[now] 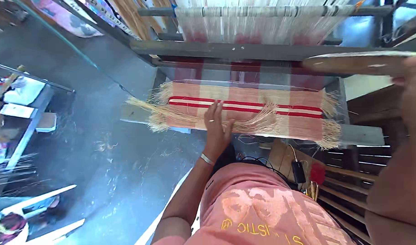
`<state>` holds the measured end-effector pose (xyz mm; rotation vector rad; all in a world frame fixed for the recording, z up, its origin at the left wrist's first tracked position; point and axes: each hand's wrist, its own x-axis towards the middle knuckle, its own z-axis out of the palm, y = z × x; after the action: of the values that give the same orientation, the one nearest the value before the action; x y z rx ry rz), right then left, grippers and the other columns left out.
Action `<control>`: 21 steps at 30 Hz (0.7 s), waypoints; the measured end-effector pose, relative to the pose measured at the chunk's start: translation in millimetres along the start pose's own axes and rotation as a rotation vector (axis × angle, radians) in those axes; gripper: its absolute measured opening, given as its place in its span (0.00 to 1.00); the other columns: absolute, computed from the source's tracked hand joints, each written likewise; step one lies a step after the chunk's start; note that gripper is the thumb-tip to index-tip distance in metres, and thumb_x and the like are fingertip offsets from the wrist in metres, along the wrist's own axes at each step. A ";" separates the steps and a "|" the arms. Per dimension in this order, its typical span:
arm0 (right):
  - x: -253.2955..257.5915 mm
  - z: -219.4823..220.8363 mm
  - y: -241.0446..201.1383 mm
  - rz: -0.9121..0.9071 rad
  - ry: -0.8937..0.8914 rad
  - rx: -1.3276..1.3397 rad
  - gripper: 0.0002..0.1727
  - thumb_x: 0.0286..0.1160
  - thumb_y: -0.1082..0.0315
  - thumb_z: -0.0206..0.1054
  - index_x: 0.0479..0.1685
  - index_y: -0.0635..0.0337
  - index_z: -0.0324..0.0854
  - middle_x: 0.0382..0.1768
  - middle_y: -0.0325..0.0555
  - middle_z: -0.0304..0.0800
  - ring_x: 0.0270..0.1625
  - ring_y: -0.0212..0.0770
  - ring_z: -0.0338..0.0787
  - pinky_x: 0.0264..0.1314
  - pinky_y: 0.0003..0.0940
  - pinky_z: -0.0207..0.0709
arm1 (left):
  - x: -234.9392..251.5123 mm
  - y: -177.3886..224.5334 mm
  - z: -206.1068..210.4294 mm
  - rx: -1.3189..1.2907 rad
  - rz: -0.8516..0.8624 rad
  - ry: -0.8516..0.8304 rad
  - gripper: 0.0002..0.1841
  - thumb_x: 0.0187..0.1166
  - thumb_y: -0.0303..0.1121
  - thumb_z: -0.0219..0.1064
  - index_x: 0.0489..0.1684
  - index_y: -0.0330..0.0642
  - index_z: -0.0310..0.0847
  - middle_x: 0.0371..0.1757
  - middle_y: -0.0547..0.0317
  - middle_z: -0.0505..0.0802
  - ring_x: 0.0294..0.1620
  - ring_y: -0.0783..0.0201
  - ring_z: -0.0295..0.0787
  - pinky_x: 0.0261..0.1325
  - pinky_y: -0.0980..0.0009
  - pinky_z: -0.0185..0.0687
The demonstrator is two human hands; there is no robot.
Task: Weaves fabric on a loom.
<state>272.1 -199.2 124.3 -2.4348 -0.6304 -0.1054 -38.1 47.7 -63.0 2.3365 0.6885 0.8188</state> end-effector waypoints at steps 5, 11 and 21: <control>-44.9 66.1 -90.9 -0.498 -0.492 0.280 0.20 0.85 0.51 0.65 0.55 0.61 0.84 0.40 0.46 0.94 0.38 0.40 0.96 0.43 0.46 0.94 | -10.0 32.7 0.6 0.015 0.067 0.047 0.45 0.74 0.56 0.74 0.90 0.46 0.61 0.89 0.50 0.70 0.90 0.50 0.63 0.89 0.36 0.52; 39.8 177.3 -128.7 -0.497 -0.595 0.236 0.27 0.87 0.45 0.60 0.62 0.60 0.87 0.58 0.53 0.93 0.64 0.48 0.91 0.72 0.54 0.81 | -58.2 -10.1 -20.4 -0.024 -0.121 -0.071 0.28 0.79 0.46 0.72 0.77 0.45 0.78 0.64 0.48 0.91 0.66 0.53 0.88 0.71 0.52 0.85; 37.5 267.3 -89.8 -0.311 -0.349 -0.269 0.47 0.85 0.28 0.41 0.69 0.66 0.81 0.69 0.64 0.85 0.77 0.65 0.78 0.84 0.65 0.59 | -102.0 -53.5 -53.9 -0.062 -0.356 -0.085 0.33 0.77 0.48 0.73 0.77 0.38 0.74 0.67 0.48 0.89 0.64 0.57 0.89 0.67 0.54 0.86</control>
<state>244.1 35.2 -34.4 -2.6148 -1.2197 0.1209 -158.8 40.4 -102.2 2.0946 0.9904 0.5680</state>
